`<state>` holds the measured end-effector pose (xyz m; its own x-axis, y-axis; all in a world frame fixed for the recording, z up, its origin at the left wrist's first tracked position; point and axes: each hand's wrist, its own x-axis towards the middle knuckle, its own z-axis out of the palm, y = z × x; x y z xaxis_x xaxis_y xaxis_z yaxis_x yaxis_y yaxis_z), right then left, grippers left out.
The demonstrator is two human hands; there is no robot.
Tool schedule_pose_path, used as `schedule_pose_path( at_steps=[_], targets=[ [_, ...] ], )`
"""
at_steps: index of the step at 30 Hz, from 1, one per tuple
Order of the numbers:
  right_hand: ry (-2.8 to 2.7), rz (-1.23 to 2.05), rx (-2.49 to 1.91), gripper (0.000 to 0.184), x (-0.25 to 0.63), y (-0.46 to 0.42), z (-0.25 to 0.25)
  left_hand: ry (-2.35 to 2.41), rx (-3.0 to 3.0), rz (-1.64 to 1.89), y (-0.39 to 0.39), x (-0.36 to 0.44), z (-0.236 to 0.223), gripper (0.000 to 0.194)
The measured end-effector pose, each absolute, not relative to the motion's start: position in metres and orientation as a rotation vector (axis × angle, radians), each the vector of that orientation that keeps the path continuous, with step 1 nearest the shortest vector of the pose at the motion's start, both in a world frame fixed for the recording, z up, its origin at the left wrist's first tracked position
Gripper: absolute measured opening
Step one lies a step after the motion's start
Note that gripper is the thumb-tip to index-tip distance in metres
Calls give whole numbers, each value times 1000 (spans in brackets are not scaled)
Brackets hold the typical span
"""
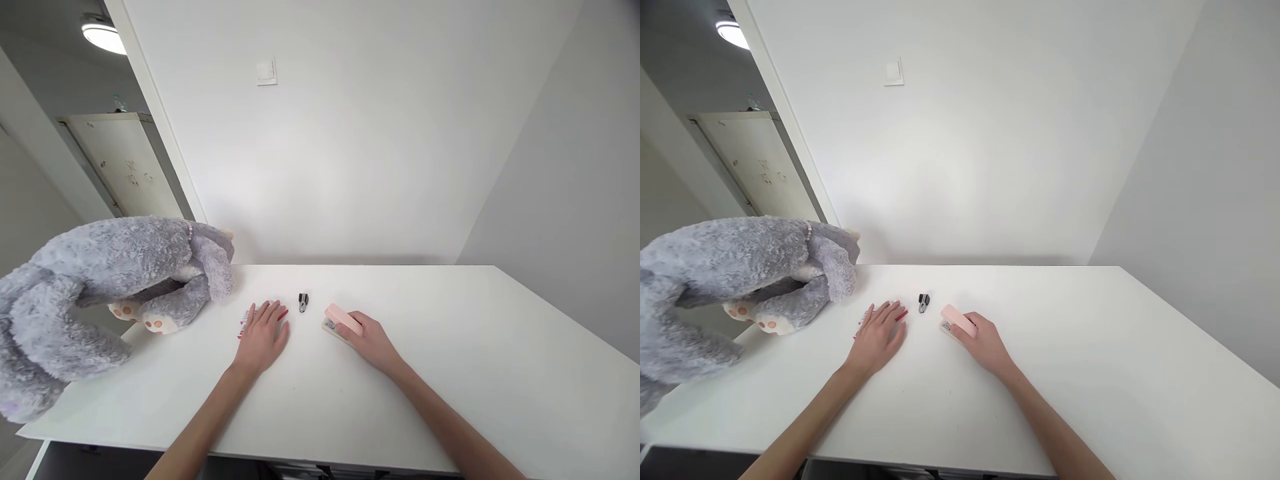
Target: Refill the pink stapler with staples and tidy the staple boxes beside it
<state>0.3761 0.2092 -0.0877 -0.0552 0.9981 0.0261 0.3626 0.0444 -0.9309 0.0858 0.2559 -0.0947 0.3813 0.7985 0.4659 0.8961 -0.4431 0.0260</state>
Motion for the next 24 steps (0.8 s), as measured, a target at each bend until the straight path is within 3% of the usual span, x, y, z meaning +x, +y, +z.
schedule_pose_path(
  at_steps=[4, 11, 20, 24],
  targets=[
    [-1531, 1017, -1432, 35, 375, 211, -87, -1424, -2318, -711, 256, 87, -93, 37],
    [-1536, 988, -1424, 36, 375, 212, -89, -1026, -2621, -443, 273, 115, -79, 49],
    [-1531, 1007, -1447, 36, 376, 211, -88, -1418, -2313, -558, 290, 118, -95, 52],
    [-1535, 1017, -1429, 35, 376, 210, -86, -1485, -2166, -727, 285, 118, -99, 44]
  ],
)
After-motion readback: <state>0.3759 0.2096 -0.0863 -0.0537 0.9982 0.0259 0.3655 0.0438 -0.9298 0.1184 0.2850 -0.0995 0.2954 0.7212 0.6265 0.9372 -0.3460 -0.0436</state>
